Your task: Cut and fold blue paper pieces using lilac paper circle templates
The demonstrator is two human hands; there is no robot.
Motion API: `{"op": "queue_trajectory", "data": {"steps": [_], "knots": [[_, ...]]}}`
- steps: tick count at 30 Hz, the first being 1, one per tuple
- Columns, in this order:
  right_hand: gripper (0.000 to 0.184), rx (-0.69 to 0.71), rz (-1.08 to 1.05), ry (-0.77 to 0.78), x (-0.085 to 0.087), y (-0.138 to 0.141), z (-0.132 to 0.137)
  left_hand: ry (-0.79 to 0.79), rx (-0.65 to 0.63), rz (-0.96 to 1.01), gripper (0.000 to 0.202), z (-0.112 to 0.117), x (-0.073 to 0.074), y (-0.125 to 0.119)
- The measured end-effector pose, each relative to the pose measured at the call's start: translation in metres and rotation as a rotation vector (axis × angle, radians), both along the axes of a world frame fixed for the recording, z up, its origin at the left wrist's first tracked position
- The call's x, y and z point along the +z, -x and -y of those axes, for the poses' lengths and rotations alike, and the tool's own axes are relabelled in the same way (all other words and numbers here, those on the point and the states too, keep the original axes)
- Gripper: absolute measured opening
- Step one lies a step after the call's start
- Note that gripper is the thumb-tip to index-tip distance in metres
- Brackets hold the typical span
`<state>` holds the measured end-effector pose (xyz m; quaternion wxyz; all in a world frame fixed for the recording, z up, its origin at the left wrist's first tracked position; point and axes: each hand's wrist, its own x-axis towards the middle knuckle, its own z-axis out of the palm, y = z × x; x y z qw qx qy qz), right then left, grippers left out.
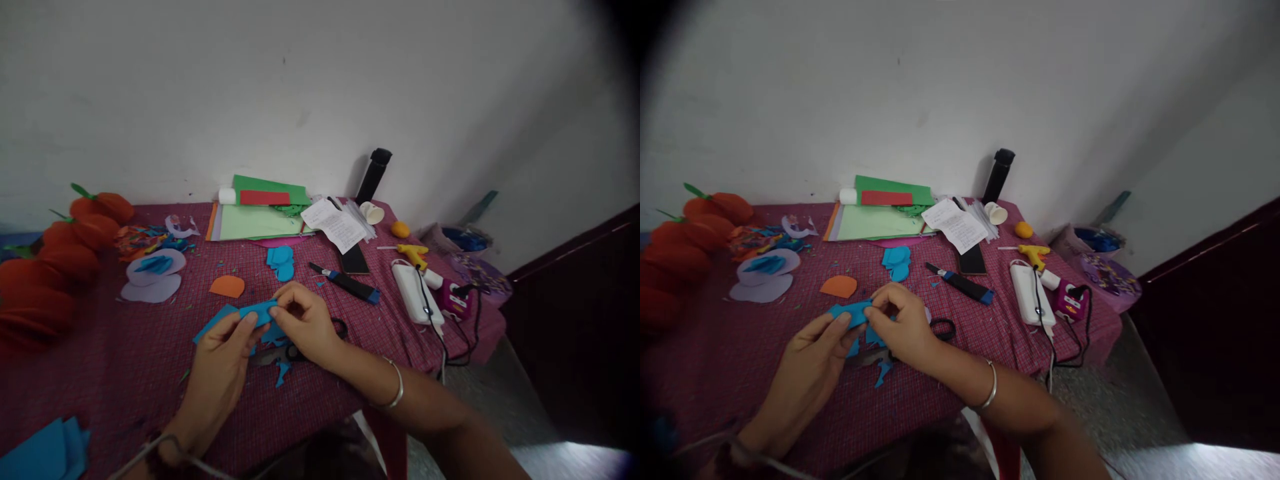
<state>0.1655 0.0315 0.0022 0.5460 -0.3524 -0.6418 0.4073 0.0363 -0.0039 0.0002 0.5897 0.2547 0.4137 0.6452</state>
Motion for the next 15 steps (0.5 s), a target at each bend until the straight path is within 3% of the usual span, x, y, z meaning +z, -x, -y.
{"op": "queue_trajectory", "data": {"steps": [15], "knots": [[0.017,0.074,-0.124,0.154,0.0058,-0.0001,-0.0022,0.029,0.014,-0.015,0.014,-0.0007,0.0036,-0.0022]]}}
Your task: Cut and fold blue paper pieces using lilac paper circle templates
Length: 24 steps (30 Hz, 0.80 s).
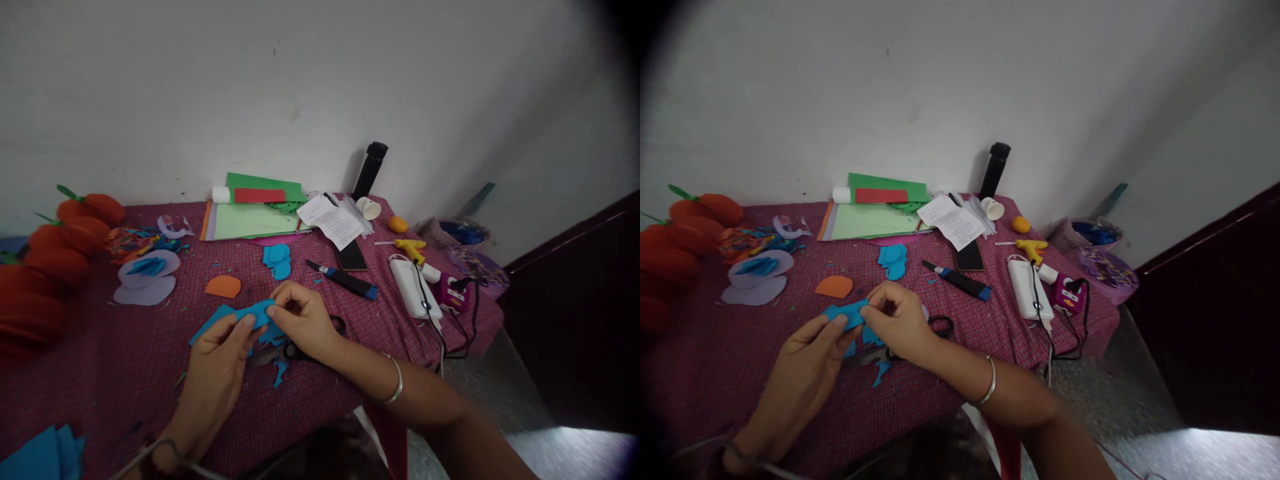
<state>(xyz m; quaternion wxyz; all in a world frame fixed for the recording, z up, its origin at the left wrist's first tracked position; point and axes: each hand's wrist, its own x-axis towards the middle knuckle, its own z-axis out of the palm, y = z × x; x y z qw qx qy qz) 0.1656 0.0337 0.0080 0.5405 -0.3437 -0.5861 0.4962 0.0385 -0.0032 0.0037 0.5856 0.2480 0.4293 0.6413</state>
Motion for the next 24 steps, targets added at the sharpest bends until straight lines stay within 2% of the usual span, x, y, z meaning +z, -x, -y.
{"op": "queue_trajectory", "data": {"steps": [6,10,13,14,16,17,19,21,24], "knots": [[0.019,-0.003,0.004,0.009,0.000,0.001,0.001,-0.023,-0.025,-0.063,0.014,0.002,-0.003,0.000],[0.013,0.004,0.007,0.073,-0.001,0.000,0.001,-0.029,-0.065,-0.268,0.014,0.005,-0.004,0.009],[0.022,0.132,0.077,0.105,-0.001,-0.003,0.000,-0.037,-0.154,-0.503,0.017,0.005,0.001,0.020],[0.021,0.200,0.119,0.096,-0.001,-0.005,-0.001,-0.048,-0.188,-0.586,0.017,0.004,0.004,0.024],[0.006,0.313,0.205,0.069,-0.001,-0.008,-0.003,-0.075,-0.219,-0.724,0.019,0.002,0.008,0.028],[0.007,0.342,0.234,0.058,-0.001,-0.009,-0.004,-0.082,-0.214,-0.753,0.020,0.001,0.009,0.029],[0.015,0.343,0.238,0.061,-0.001,-0.010,-0.005,-0.072,-0.221,-0.696,0.017,-0.001,0.008,0.028],[0.017,0.304,0.187,0.103,-0.002,-0.010,-0.006,-0.058,-0.244,-0.539,0.014,-0.002,0.004,0.024],[0.018,0.246,0.087,0.183,-0.003,-0.008,-0.006,-0.057,-0.246,-0.395,0.024,-0.002,-0.003,0.016]]}}
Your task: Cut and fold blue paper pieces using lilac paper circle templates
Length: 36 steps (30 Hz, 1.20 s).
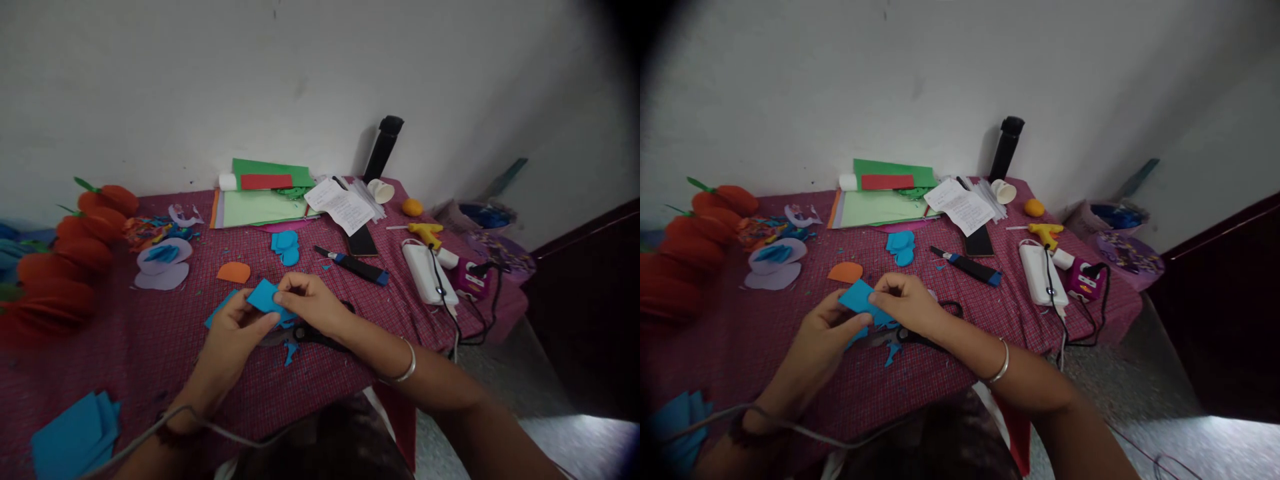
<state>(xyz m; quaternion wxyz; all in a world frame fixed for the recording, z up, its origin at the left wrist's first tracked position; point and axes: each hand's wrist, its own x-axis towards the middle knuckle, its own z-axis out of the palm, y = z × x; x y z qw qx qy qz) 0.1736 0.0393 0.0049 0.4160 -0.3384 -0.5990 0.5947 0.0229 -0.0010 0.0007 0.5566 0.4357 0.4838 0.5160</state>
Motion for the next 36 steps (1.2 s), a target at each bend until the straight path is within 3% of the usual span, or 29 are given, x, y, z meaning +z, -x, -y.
{"op": "queue_trajectory", "data": {"steps": [7,10,12,18,26,29,31,36], "knots": [[0.020,-0.074,-0.057,-0.036,0.003,0.002,0.004,-0.049,0.075,-0.020,0.009,0.001,-0.012,-0.006],[0.021,-0.113,-0.039,-0.060,0.003,0.002,0.004,-0.046,0.047,-0.026,0.019,0.002,-0.011,-0.006],[0.022,-0.094,-0.040,-0.053,0.002,0.002,0.004,-0.030,0.031,-0.037,0.016,0.001,-0.009,-0.005],[0.023,-0.059,-0.014,-0.044,0.001,0.003,0.005,-0.061,0.129,-0.020,0.014,0.001,-0.004,0.001],[0.022,-0.071,0.042,-0.085,-0.002,0.002,0.003,-0.073,0.149,-0.086,0.038,0.000,0.004,0.005],[0.021,-0.049,0.051,-0.087,-0.003,0.002,0.003,-0.075,0.106,0.019,0.023,-0.002,0.002,0.006],[0.021,-0.037,0.057,-0.088,-0.002,0.001,0.003,-0.088,0.083,-0.015,0.013,-0.002,0.000,0.008],[0.018,0.066,0.135,-0.150,0.000,-0.005,0.000,-0.110,0.088,-0.133,0.017,0.000,-0.001,0.007]]}}
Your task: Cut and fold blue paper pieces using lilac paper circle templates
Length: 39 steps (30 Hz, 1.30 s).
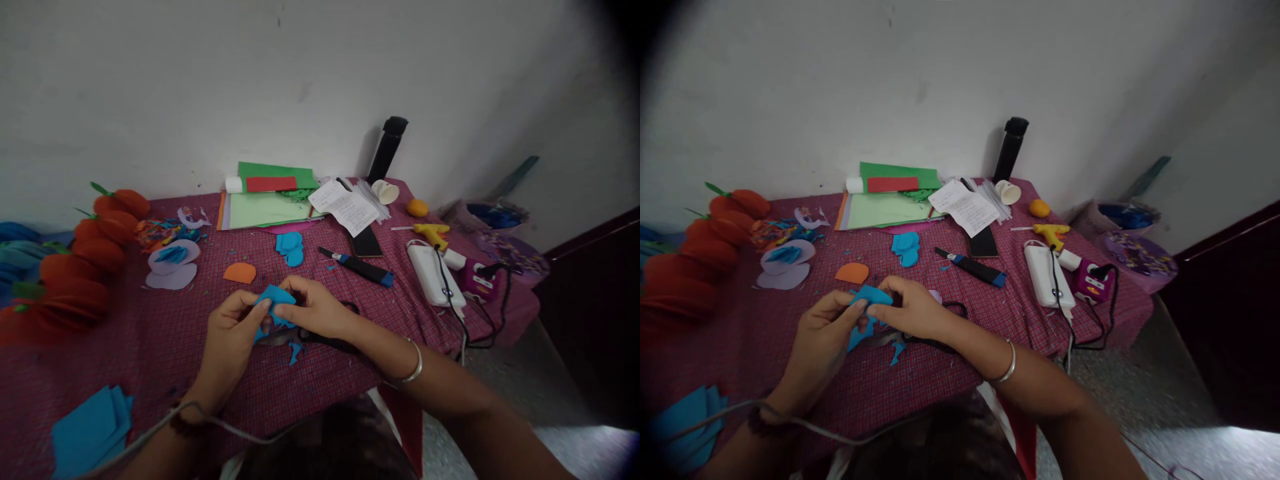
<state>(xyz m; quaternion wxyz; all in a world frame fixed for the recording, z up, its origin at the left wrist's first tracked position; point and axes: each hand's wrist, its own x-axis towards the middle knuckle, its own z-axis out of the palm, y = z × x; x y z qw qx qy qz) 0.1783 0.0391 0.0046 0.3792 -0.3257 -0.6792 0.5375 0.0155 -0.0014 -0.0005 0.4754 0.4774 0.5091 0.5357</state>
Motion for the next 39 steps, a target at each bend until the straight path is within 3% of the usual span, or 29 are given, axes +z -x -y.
{"op": "queue_trajectory", "data": {"steps": [3,7,9,11,12,14,17,19,24,26,28,31,34,37,39], "knots": [[0.016,-0.006,0.049,-0.011,-0.004,0.000,-0.002,0.019,-0.030,-0.079,0.022,-0.003,0.001,-0.001],[0.013,0.043,0.105,-0.051,-0.007,0.001,-0.006,0.007,-0.077,-0.146,0.012,-0.009,0.005,0.004],[0.009,0.075,0.135,-0.082,-0.005,-0.001,-0.011,-0.019,0.021,-0.109,0.014,-0.012,0.013,0.011],[0.004,0.050,0.208,-0.154,-0.001,-0.006,-0.021,-0.057,0.215,-0.015,0.017,-0.015,0.026,0.021],[0.008,0.023,0.281,-0.221,0.001,-0.009,-0.027,-0.082,0.307,0.042,0.018,-0.017,0.034,0.026],[0.019,0.014,0.491,-0.396,0.005,-0.014,-0.038,-0.107,0.347,0.011,0.016,-0.023,0.052,0.037],[0.047,0.112,0.769,-0.606,0.005,-0.015,-0.048,-0.168,0.249,-0.250,0.011,-0.040,0.070,0.046],[0.064,0.153,0.904,-0.676,0.003,-0.012,-0.049,-0.158,0.112,-0.445,0.013,-0.057,0.070,0.046],[0.073,0.173,1.029,-0.709,-0.004,0.000,-0.050,-0.052,-0.136,-0.547,0.014,-0.100,0.037,0.032],[0.062,0.196,0.959,-0.641,-0.005,0.001,-0.051,-0.040,-0.207,-0.561,0.013,-0.111,0.022,0.025],[0.037,0.197,0.850,-0.540,-0.004,-0.002,-0.052,-0.049,-0.239,-0.575,0.010,-0.116,0.012,0.020],[0.008,0.144,0.734,-0.439,0.002,-0.011,-0.054,-0.099,-0.194,-0.597,0.019,-0.113,0.009,0.019],[0.009,0.125,0.532,-0.244,0.007,-0.023,-0.056,-0.229,-0.155,-0.651,0.045,-0.093,0.014,0.024],[0.019,0.195,0.135,0.137,0.006,-0.030,-0.057,-0.580,-0.332,-0.866,0.047,-0.065,0.019,0.026],[0.022,0.238,-0.013,0.306,0.003,-0.029,-0.055,-0.708,-0.444,-0.898,0.040,-0.050,0.021,0.025]]}}
